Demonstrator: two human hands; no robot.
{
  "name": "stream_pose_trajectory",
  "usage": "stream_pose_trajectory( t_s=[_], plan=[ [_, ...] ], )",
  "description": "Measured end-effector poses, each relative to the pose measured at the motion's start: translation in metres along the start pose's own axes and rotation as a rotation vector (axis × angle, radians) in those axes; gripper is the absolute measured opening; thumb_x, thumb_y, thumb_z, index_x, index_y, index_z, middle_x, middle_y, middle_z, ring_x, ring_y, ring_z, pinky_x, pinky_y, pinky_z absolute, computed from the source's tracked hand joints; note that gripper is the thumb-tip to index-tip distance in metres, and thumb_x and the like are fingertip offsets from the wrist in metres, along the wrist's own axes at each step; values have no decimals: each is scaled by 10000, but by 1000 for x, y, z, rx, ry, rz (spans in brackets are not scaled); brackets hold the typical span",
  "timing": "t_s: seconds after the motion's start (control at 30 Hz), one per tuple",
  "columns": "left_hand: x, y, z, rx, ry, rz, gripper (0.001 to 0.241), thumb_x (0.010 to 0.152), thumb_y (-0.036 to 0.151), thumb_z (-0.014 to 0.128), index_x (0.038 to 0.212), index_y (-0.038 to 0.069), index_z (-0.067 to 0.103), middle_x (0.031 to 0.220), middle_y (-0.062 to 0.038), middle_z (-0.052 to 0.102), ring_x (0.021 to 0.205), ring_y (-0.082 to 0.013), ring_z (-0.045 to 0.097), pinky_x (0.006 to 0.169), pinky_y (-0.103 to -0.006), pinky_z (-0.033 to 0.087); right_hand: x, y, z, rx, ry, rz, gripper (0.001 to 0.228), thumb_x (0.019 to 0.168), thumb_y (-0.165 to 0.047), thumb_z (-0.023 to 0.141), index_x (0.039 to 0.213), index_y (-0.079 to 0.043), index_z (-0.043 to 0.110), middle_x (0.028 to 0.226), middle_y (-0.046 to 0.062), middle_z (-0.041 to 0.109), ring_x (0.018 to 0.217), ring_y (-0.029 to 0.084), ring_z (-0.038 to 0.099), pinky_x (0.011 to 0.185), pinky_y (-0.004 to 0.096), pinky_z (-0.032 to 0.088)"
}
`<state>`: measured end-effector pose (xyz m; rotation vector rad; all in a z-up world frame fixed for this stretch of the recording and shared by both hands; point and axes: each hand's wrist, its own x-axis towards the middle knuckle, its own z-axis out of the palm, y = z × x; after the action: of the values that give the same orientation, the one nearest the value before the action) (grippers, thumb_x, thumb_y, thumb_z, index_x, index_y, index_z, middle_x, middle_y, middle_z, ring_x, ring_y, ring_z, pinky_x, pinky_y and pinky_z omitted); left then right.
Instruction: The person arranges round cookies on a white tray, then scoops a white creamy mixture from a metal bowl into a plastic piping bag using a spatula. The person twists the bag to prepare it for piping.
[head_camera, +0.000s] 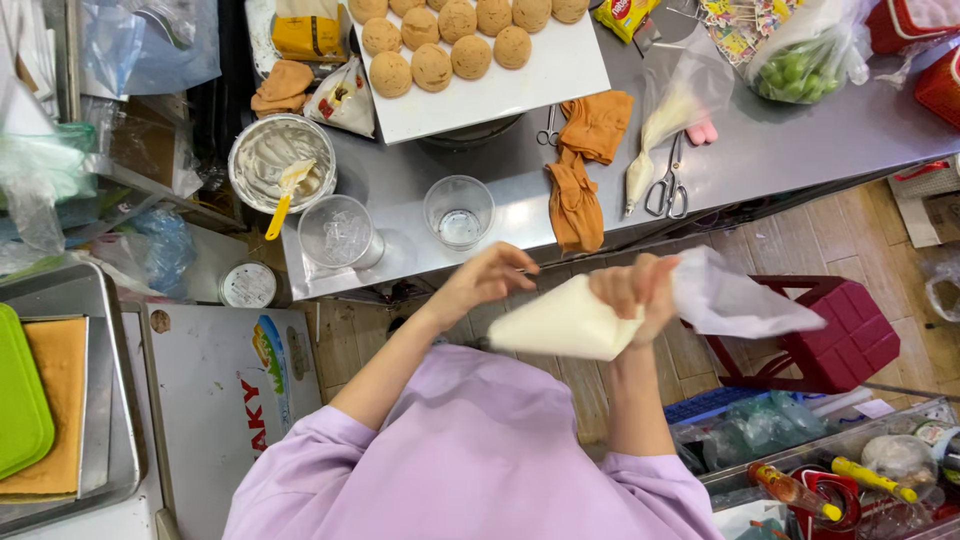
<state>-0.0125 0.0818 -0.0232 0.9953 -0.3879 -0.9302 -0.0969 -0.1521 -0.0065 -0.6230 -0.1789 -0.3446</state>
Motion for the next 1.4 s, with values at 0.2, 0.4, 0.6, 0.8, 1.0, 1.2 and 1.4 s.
stream_pose_trajectory(
  t_s=[0.2,0.4,0.6,0.8,1.0,1.2,1.4],
  plan=[
    [2,8,25,120,-62,-308,895,706,283,858,1475,122,430,1267,-149,626,1007,-255,685,832,-484,555,17,23,28,-32,130,57,247,966,-369,616,944,-139,528,698,-6,522,649,124,447,670,296,426],
    [-1,7,16,668,93,47,942,724,333,889,1498,61,427,1295,-147,685,1189,-249,683,1012,-367,528,21,28,33,-455,140,380,437,991,-490,404,789,-116,506,1038,62,730,1056,178,680,1038,423,513],
    [-5,0,18,716,116,144,1028,660,387,916,1495,65,412,1288,-178,682,1207,-293,683,1009,-383,529,21,58,32,-323,293,135,587,1190,-410,384,642,-204,346,493,-14,302,485,165,369,803,399,480],
    [-18,-11,-12,867,312,76,969,781,407,847,1568,91,379,1411,-224,604,1288,-344,611,1048,-412,499,46,44,37,-698,102,-105,575,1152,-494,381,671,-178,380,536,4,326,549,201,423,891,398,500],
    [-53,-1,-60,841,558,290,799,880,316,812,1522,70,404,1534,-196,503,1419,-317,500,1125,-443,449,92,94,14,-882,-62,-318,583,1152,-516,348,721,-132,436,571,25,416,623,183,510,1017,395,484],
    [-105,40,-119,761,731,393,475,906,123,765,1350,58,611,1483,-126,588,1360,-249,573,1079,-386,499,99,192,-44,-1303,-134,-321,603,1124,-558,313,805,-89,520,819,72,440,846,228,485,1096,426,402],
    [-163,96,-208,672,907,512,353,959,80,707,1299,45,621,1424,-84,614,1322,-210,603,1105,-365,502,87,231,-82,-1503,-18,-269,657,1102,-599,279,903,-55,588,1108,132,451,1106,287,440,1179,456,305]
  ],
)
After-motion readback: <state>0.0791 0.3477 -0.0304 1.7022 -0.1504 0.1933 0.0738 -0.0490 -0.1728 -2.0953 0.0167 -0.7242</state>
